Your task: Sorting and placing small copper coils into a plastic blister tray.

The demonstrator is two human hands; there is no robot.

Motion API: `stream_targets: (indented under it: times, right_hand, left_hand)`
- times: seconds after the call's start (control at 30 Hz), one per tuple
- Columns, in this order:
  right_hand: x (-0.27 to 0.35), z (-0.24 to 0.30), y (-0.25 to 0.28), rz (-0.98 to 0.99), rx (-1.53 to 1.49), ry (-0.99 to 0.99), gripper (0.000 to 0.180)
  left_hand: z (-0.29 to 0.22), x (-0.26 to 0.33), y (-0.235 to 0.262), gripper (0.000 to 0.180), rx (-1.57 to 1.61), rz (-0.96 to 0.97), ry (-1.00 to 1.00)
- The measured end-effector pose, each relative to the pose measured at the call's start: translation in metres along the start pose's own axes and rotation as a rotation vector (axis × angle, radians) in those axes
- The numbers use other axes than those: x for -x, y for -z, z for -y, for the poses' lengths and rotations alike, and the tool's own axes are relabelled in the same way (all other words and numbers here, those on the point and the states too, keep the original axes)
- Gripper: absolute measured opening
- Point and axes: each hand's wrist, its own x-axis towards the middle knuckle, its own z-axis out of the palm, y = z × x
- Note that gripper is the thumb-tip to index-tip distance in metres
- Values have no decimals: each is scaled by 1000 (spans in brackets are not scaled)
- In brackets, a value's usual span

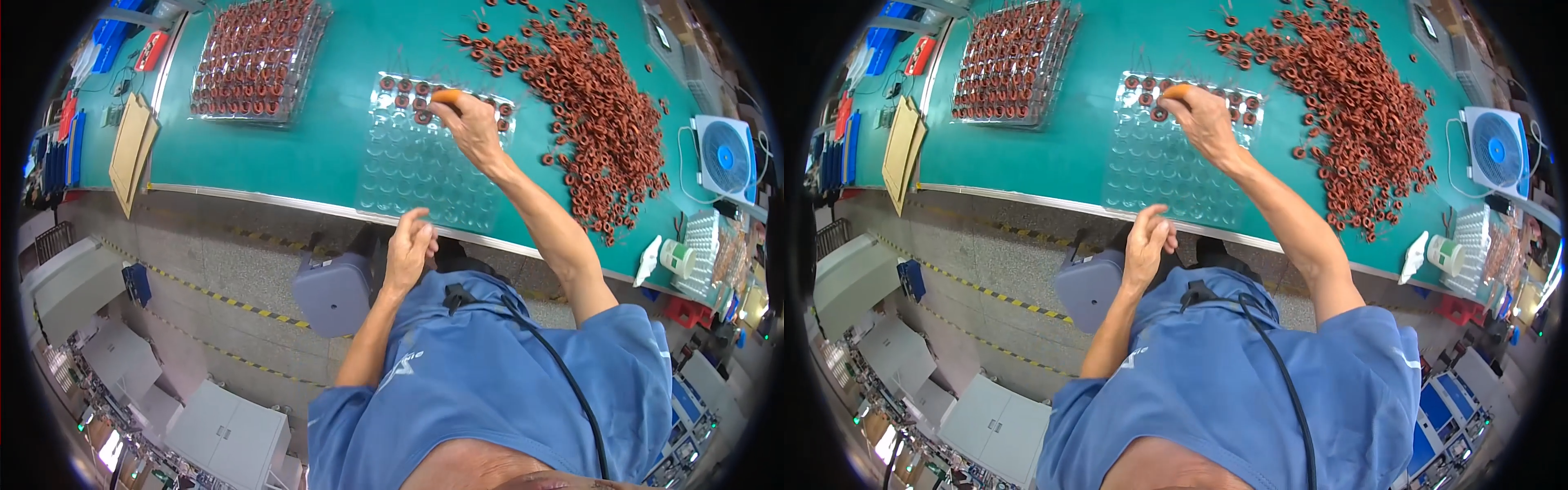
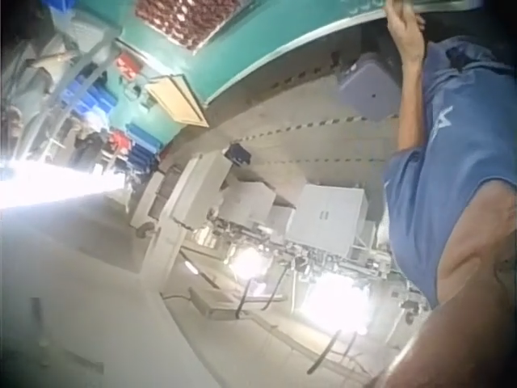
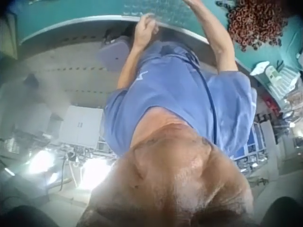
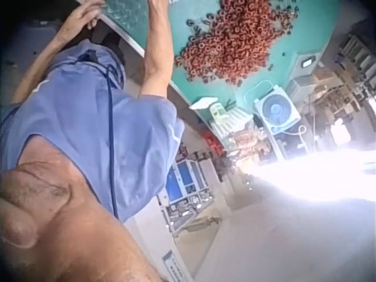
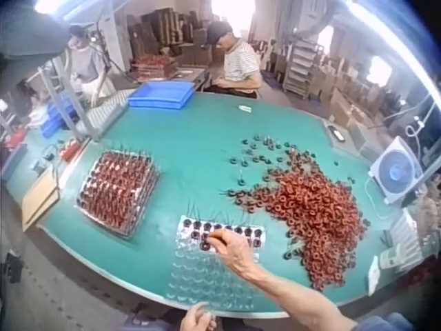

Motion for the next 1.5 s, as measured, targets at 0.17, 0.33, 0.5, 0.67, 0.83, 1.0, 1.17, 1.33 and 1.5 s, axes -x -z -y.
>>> stream_targets:
  times: [0.17, 0.33, 0.5, 0.67, 0.83, 1.0, 1.17, 1.33, 1.5]
  right_hand:
    - [-48, -27, -64, 91, 91, 273, 13]
    - [-57, -47, -82, 93, 274, 351, 14]
    - [-44, -45, -69, 117, 159, 273, 18]
    - [-42, -45, -63, 79, 106, 198, 14]
    - [-47, -44, -76, -30, -15, 202, 12]
    - [-54, -36, -90, -161, 13, 79, 13]
    - [-53, -39, -101, -151, 72, -18, 14]
    - [-37, -48, -60, -248, -26, 45, 19]
    - [41, -56, 31, -132, 202, 63, 18]
  left_hand:
    - [16, 16, 32, 33, 43, -128, 103]
    - [24, 16, 37, 32, 75, -114, 144]
    - [27, 13, 25, 32, 72, -58, 151]
    - [25, 13, 5, 31, -1, 24, 162]
    - [29, 27, -6, 30, -29, 11, 170]
    - [38, 44, -5, 31, -5, -19, 221]
    - [39, 45, -3, 30, -2, -34, 243]
    - [36, 27, -6, 29, 20, -9, 201]
    - [37, 27, -3, 27, 45, -51, 133]
